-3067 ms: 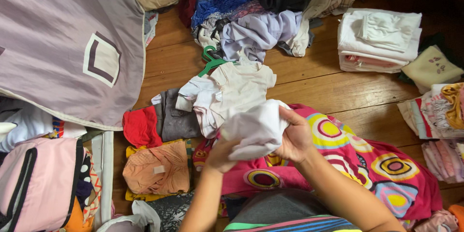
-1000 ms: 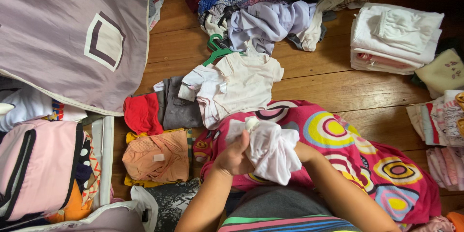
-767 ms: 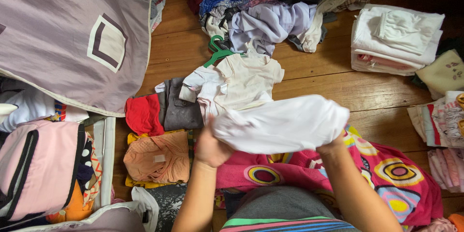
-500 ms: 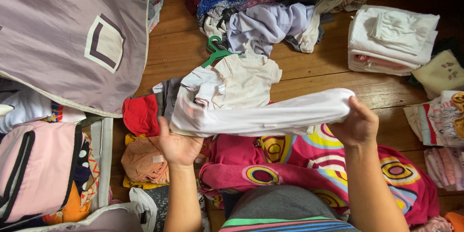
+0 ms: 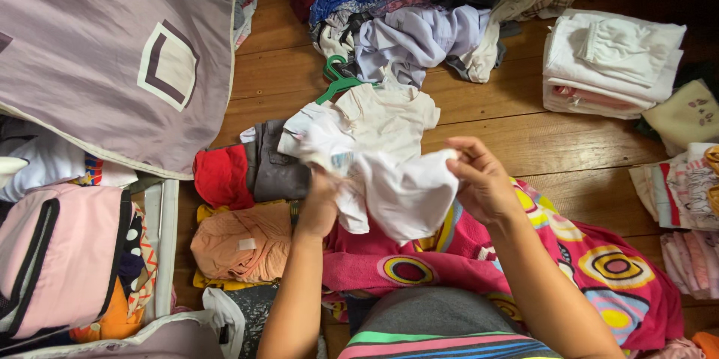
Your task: The person folds a pink bag and several white infant shirts by hand while sitting on the floor, placing the folded items into stacks.
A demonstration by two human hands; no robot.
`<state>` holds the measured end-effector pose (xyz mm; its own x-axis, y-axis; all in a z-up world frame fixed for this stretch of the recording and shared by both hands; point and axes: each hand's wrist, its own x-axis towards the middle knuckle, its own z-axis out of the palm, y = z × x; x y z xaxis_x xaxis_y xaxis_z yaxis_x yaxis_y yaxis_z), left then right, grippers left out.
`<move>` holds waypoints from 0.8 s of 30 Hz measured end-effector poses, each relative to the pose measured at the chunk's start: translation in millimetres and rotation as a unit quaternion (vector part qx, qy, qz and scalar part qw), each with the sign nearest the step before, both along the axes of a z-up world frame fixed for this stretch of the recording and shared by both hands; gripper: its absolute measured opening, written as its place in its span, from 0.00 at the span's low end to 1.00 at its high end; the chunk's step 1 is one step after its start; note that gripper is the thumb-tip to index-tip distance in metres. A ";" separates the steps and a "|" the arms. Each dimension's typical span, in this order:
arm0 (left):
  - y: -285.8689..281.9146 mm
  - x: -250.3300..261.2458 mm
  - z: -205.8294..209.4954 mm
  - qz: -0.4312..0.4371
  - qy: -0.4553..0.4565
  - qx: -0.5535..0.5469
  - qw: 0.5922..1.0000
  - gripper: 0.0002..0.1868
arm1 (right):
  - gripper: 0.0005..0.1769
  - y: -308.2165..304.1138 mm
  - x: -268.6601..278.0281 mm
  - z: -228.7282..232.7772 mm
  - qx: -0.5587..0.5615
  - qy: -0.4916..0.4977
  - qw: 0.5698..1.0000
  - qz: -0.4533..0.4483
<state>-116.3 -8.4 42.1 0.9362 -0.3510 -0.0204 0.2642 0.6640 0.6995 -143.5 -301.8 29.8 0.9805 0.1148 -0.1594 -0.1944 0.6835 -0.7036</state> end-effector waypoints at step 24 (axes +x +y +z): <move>35.2 -0.3 11.0 -0.089 0.062 -0.218 0.970 0.27 | 0.21 -43.1 2.2 33.2 -0.594 -0.090 0.789 -0.130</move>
